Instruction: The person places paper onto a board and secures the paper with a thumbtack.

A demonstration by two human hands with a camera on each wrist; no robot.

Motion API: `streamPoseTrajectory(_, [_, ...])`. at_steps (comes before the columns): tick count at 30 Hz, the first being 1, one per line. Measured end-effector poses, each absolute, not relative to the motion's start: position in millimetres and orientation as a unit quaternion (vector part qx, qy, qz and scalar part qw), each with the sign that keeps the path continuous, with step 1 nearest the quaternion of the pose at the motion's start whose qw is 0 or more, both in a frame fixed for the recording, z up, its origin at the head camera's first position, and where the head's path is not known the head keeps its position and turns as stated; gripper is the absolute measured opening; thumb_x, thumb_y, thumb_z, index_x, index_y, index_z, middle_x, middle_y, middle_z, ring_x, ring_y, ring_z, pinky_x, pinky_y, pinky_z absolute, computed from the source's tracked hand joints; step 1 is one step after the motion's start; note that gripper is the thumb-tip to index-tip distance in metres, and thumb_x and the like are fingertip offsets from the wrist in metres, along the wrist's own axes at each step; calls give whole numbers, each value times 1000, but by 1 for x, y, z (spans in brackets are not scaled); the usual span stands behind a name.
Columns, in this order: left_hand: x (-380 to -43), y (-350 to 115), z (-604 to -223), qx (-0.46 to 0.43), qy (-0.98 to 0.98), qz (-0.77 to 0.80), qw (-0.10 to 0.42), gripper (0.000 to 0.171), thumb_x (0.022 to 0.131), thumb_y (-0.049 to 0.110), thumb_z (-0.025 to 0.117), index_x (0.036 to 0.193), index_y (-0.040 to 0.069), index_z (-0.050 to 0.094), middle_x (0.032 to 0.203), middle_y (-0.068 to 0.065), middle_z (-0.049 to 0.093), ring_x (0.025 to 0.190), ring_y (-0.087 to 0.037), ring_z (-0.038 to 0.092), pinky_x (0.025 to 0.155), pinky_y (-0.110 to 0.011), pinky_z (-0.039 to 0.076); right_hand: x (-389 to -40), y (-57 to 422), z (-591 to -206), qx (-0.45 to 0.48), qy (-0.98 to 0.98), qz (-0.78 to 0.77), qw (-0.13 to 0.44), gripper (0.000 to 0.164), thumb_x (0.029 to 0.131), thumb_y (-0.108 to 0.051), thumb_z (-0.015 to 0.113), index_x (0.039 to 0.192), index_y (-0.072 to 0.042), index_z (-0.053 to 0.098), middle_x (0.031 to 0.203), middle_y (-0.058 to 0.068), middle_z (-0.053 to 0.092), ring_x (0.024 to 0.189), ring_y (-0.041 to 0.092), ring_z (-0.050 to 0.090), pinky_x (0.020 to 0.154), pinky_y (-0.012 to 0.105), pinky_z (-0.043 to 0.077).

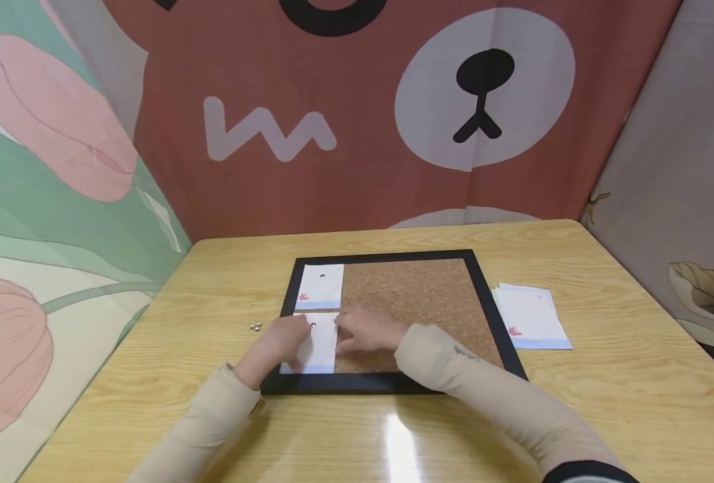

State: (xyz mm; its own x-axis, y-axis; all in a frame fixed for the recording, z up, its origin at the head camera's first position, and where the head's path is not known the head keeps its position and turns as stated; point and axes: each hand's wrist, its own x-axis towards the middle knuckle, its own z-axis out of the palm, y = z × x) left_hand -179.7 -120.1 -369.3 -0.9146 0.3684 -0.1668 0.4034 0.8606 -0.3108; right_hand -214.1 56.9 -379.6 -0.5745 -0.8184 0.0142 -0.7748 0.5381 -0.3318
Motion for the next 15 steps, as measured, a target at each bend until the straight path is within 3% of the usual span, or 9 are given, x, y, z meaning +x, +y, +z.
streamPoseTrajectory(3, [-180, -121, -370, 201, 963, -173, 52, 57, 40, 35, 88, 86, 11, 63, 75, -6, 58, 69, -18, 57, 53, -33, 48, -214, 60, -379, -460, 872, -161, 51, 34, 79, -35, 66, 97, -6, 60, 91, 9, 59, 80, 20, 53, 65, 34, 43])
streamPoseTrajectory(7, [-180, -120, -370, 200, 962, -175, 56, 57, 41, 34, 89, 86, 11, 64, 75, -6, 58, 68, -18, 57, 53, -33, 48, -212, 64, -378, -445, 877, -173, 47, 50, 79, -36, 66, 115, -2, 57, 113, 12, 57, 97, 22, 52, 78, 37, 42])
streamPoseTrajectory(9, [-180, -120, -370, 199, 963, -175, 55, 56, 41, 34, 89, 86, 11, 63, 74, -6, 58, 68, -18, 57, 53, -33, 48, -212, 66, -378, -434, 881, -179, 54, 54, 79, -36, 65, 119, -1, 55, 109, 11, 58, 91, 21, 52, 76, 36, 42])
streamPoseTrajectory(15, [-180, -121, -371, 199, 963, -172, 58, 56, 43, 33, 89, 88, 10, 64, 76, -6, 58, 70, -19, 57, 54, -33, 48, -212, 71, -375, -412, 892, -178, 53, 53, 79, -36, 65, 119, -2, 55, 107, 11, 59, 93, 23, 55, 77, 37, 44])
